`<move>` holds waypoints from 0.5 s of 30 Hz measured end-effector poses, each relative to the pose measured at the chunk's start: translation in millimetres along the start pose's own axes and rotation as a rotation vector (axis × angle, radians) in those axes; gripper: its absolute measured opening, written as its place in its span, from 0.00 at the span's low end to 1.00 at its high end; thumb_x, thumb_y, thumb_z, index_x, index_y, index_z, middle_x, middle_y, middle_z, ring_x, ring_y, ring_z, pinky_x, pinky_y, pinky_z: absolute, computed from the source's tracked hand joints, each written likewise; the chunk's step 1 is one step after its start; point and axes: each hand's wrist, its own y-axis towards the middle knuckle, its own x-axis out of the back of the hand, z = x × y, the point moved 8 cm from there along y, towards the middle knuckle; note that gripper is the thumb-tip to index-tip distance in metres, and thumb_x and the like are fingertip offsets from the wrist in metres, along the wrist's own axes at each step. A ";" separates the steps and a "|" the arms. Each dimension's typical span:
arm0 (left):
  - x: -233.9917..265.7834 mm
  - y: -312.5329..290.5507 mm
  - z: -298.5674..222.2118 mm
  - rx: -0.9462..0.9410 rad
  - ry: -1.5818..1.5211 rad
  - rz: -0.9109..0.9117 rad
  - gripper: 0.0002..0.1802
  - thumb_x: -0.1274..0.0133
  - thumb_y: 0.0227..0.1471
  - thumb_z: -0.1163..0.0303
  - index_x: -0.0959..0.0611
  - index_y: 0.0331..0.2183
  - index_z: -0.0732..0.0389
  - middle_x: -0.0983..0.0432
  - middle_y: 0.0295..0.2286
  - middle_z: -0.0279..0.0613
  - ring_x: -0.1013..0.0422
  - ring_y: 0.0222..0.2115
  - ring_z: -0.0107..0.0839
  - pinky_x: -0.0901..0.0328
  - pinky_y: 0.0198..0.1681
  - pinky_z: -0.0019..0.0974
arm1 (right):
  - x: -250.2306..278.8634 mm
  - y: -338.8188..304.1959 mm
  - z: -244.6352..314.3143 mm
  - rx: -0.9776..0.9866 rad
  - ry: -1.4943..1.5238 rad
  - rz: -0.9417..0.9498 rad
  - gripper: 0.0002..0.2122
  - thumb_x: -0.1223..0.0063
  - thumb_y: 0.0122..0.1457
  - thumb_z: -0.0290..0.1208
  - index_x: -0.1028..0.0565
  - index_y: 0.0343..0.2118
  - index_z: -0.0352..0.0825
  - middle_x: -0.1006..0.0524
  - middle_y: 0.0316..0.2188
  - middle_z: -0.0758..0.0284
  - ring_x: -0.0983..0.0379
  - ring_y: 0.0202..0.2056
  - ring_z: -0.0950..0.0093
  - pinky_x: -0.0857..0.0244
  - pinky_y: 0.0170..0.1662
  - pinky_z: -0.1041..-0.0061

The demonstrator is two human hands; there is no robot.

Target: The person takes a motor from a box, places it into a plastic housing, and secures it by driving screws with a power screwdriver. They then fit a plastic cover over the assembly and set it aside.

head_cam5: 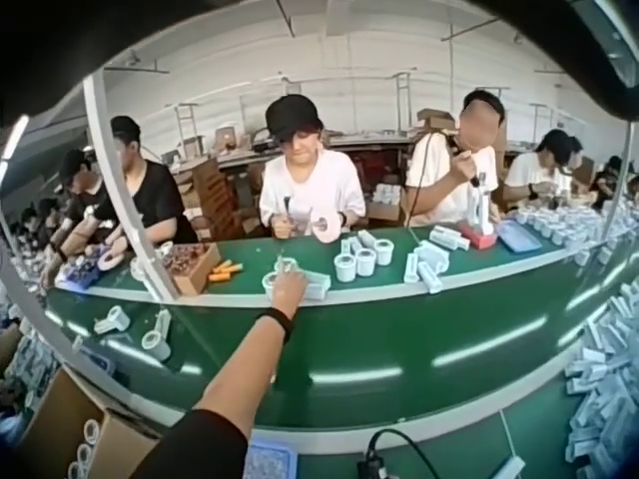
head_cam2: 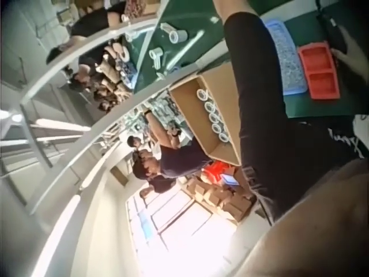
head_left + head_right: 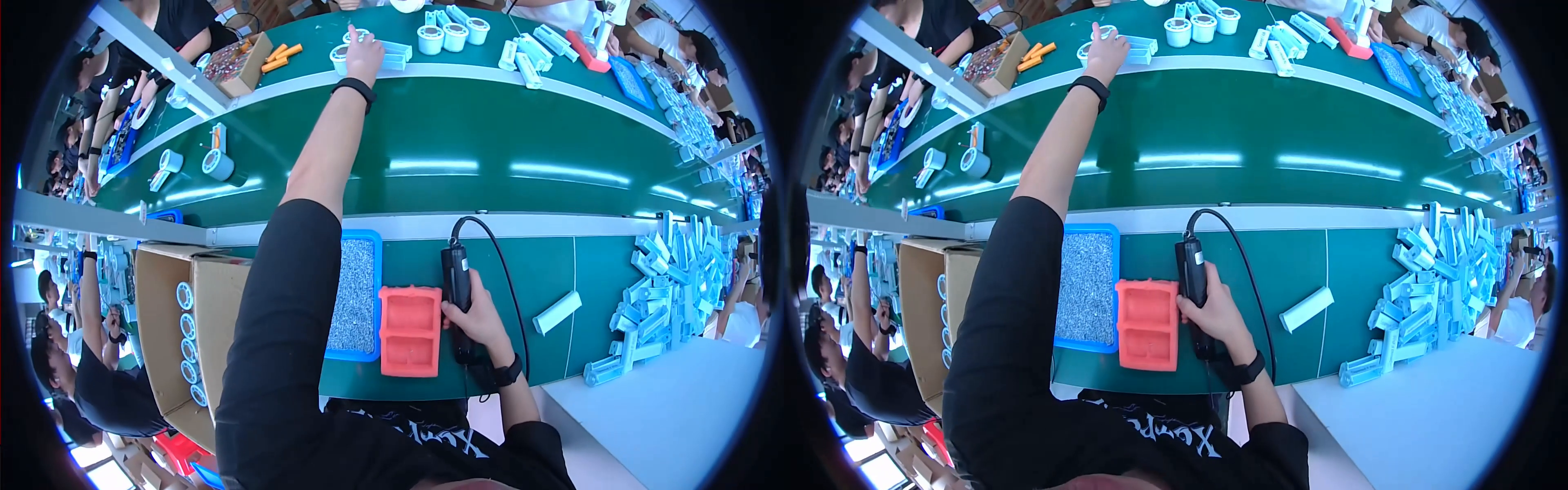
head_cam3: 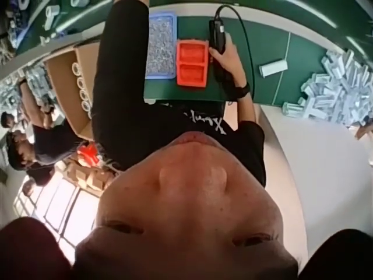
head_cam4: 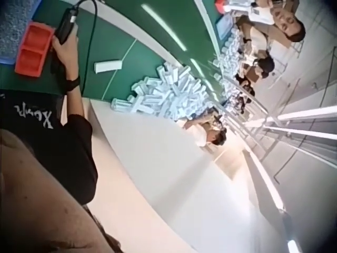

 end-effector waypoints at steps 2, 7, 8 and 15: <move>-8.5 5.2 1.6 0.060 -0.040 -0.008 0.17 0.58 0.57 0.68 0.24 0.48 0.47 0.31 0.48 0.27 0.40 0.55 0.31 0.59 0.59 0.66 | 0.8 0.8 0.1 -0.010 -0.011 -0.004 0.24 0.46 0.53 0.22 0.44 0.50 0.29 0.28 0.22 0.66 0.26 0.21 0.76 0.30 0.25 0.75; 12.8 -22.8 29.5 0.137 -0.317 -0.487 0.15 0.56 0.55 0.66 0.23 0.44 0.47 0.28 0.46 0.32 0.34 0.51 0.37 0.43 0.55 0.54 | -14.5 3.0 0.6 0.005 0.034 0.062 0.24 0.46 0.52 0.22 0.43 0.50 0.29 0.28 0.22 0.66 0.25 0.21 0.75 0.30 0.25 0.76; 31.6 -27.6 22.7 0.133 -0.330 -0.489 0.15 0.56 0.55 0.66 0.23 0.44 0.47 0.28 0.46 0.32 0.34 0.51 0.37 0.43 0.55 0.54 | -9.1 2.9 -3.3 0.008 0.027 0.042 0.24 0.46 0.52 0.23 0.43 0.50 0.29 0.28 0.22 0.66 0.25 0.21 0.75 0.31 0.24 0.76; 102.2 -152.7 45.8 0.085 -1.075 -0.022 0.13 0.47 0.46 0.59 0.19 0.36 0.50 0.21 0.35 0.44 0.26 0.39 0.45 0.31 0.41 0.45 | 4.2 -0.6 20.8 0.371 -0.407 -0.225 0.25 0.41 0.50 0.32 0.36 0.47 0.27 0.27 0.23 0.63 0.26 0.23 0.70 0.32 0.28 0.72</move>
